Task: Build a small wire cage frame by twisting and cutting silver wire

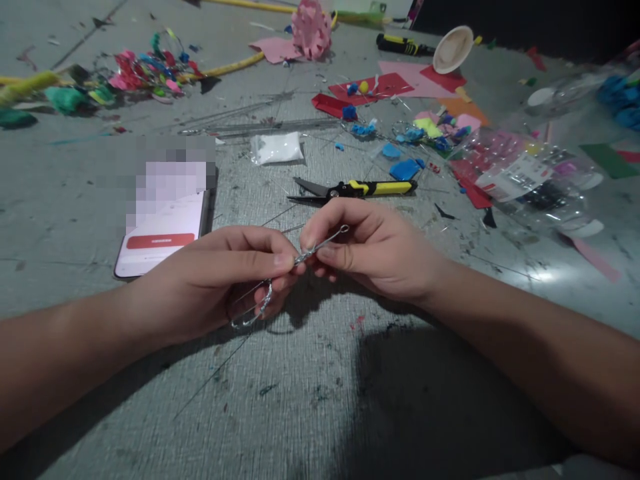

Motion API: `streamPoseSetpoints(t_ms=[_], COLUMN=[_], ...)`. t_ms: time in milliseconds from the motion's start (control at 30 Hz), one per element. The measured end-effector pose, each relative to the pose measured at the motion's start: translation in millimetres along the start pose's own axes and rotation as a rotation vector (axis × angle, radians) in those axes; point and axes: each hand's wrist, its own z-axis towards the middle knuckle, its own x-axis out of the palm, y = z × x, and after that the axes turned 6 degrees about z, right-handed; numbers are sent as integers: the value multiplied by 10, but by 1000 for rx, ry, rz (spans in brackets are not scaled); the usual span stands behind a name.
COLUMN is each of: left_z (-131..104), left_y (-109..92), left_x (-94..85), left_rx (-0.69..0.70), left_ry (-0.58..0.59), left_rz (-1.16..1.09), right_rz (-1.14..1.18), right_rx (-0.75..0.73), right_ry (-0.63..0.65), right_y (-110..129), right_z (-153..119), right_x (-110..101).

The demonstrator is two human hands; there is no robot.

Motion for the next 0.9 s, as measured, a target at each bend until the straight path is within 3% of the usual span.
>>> streamPoseSetpoints(t_ms=[167, 333, 433, 567, 733, 900], left_z=[-53, -78, -56, -22, -43, -77], left_y=[-48, -27, -21, -27, 47, 83], left_x=[17, -1, -24, -14, 52, 90], left_rx=[-66, -153, -127, 47, 347, 390], left_ry=[112, 202, 217, 48, -126, -199], left_rz=[-61, -127, -120, 15, 503, 678], right_rz=[-34, 0, -60, -176, -260, -380], right_rx=[-99, -99, -112, -65, -22, -90], right_ry=[72, 142, 109, -43, -146, -172], right_y=[-21, -12, 52, 148, 174, 199], right_z=[-34, -82, -71, -30, -26, -73], right_x=[52, 127, 113, 45, 64, 167])
